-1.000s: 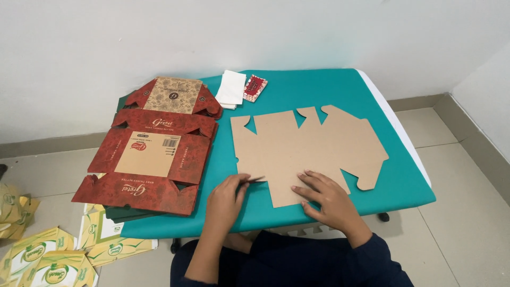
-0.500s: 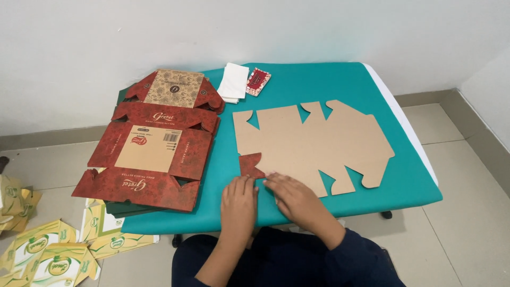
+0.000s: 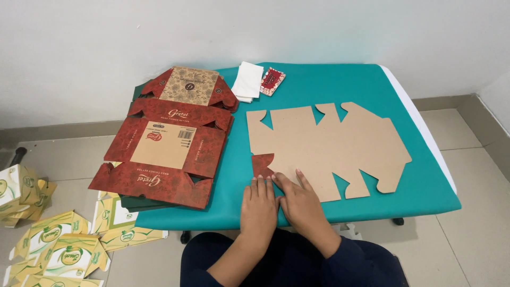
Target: Assembling a cardboard box by folding flaps and placing items inside.
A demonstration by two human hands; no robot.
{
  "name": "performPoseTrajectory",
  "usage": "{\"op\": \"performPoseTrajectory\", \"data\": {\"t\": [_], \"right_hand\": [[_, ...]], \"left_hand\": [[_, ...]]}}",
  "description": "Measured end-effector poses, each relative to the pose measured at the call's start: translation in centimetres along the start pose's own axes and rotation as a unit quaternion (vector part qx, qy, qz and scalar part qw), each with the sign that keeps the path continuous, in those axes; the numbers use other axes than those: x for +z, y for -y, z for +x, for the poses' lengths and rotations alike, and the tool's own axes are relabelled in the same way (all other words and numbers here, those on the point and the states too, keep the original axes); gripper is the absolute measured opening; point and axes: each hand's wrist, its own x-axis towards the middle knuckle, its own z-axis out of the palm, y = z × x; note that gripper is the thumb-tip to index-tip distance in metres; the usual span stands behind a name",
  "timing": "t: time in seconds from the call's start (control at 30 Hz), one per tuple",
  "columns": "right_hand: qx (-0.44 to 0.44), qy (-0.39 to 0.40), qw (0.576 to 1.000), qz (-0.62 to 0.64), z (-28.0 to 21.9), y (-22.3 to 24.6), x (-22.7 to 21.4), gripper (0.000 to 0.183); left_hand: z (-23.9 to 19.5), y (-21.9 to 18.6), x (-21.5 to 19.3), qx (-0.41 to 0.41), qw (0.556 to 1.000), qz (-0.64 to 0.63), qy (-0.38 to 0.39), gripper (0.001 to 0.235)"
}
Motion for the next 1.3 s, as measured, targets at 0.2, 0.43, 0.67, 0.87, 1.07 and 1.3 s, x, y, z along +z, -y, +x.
{"op": "performPoseTrajectory", "data": {"t": [0.2,0.43,0.67,0.87,1.07,1.3], "right_hand": [[0.028,0.055,0.998,-0.023,0.5,0.3,-0.1,0.061],[0.026,0.085,0.995,0.055,-0.2,0.1,-2.0,0.059],[0.012,0.142,0.99,-0.013,-3.9,-4.5,-5.6,0.065],[0.008,0.105,0.993,-0.054,-4.4,-4.2,-5.0,0.046],[-0.069,0.002,0.994,-0.086,-4.7,-4.6,-4.1,0.032],[-0.11,-0.133,0.97,-0.172,-0.4,-4.1,-5.5,0.003]], "left_hand": [[0.2,-1.2,0.1,-0.039,0.999,0.026,0.016,0.06],[-0.2,-1.2,-0.7,-0.026,0.995,0.079,0.051,0.061],[0.5,0.3,-1.8,0.009,0.998,0.042,0.048,0.092],[0.2,1.0,-2.4,0.021,0.995,0.047,0.08,0.105],[0.2,0.7,-1.9,0.036,0.999,0.004,0.003,0.111],[-0.1,0.3,-1.1,0.041,0.983,-0.153,-0.094,0.123]]}}
